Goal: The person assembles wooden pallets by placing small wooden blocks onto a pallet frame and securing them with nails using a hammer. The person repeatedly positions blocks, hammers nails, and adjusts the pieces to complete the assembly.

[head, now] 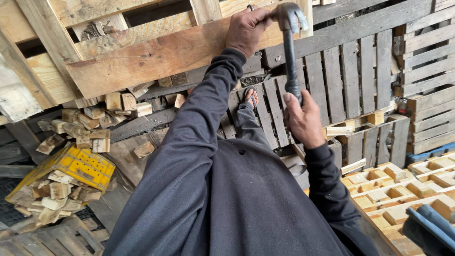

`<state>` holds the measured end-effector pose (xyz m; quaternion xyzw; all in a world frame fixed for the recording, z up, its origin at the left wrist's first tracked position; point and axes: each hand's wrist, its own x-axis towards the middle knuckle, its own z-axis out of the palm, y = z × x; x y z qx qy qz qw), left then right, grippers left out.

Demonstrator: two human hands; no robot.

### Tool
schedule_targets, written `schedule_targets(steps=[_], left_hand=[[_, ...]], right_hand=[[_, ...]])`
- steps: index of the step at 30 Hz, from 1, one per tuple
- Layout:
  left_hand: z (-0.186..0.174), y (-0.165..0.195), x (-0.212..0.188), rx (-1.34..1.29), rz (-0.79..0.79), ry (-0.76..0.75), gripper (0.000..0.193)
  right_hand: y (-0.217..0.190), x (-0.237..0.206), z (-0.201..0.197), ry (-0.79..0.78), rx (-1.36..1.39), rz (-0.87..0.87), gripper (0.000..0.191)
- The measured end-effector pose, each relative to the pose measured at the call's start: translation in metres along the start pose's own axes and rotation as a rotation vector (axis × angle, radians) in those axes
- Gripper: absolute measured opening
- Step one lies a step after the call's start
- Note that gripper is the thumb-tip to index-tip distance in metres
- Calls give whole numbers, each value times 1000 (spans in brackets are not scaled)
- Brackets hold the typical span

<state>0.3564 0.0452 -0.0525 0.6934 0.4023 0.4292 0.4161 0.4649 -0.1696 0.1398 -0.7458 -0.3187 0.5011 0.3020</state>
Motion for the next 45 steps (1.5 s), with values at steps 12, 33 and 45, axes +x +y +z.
schedule_targets(steps=[12, 33, 45], left_hand=[[-22, 11, 8, -171, -146, 554, 18], [-22, 9, 11, -62, -253, 540, 14], [-20, 7, 13, 80, -176, 569, 13]], right_hand=[[-19, 21, -17, 13, -468, -516, 30], [-28, -11, -112, 244, 89, -484, 21], [56, 33, -18, -3, -47, 45, 39]])
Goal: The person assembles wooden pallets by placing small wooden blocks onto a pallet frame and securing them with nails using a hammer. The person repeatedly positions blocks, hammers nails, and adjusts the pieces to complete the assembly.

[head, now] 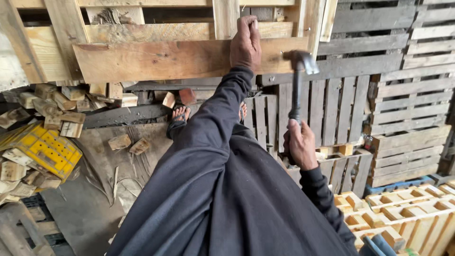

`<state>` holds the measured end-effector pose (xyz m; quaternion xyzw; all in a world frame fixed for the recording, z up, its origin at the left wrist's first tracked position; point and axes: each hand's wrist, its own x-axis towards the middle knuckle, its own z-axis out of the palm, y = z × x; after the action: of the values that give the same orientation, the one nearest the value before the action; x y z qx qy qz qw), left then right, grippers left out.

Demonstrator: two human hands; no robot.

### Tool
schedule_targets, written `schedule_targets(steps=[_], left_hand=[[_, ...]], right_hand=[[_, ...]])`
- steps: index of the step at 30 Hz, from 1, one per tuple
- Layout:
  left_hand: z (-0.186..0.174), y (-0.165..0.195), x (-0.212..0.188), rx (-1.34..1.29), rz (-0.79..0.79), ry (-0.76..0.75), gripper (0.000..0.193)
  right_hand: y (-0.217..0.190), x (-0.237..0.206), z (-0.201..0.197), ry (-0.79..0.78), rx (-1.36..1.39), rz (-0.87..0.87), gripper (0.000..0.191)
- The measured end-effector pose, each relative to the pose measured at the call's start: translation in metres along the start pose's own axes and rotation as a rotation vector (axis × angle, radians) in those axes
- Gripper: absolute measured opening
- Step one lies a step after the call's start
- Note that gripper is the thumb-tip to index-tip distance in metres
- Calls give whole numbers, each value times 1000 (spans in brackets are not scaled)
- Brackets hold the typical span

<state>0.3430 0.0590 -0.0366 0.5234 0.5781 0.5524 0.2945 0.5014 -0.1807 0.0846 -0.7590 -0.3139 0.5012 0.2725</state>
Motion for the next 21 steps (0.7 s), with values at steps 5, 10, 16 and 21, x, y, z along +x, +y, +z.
schedule_targets(steps=[5, 10, 16, 21], left_hand=[[5, -1, 1, -38, 78, -11, 19], [6, 5, 11, -57, -19, 4, 17], [-30, 28, -56, -154, -89, 194, 16], [-105, -9, -167, -129, -688, 314, 26]], right_hand=[[-28, 6, 0, 18, 84, -144, 36], [-59, 40, -28, -87, -23, -156, 33], [-94, 144, -59, 8, -657, -704, 31], [-127, 242, -58, 59, -1115, -1196, 20]])
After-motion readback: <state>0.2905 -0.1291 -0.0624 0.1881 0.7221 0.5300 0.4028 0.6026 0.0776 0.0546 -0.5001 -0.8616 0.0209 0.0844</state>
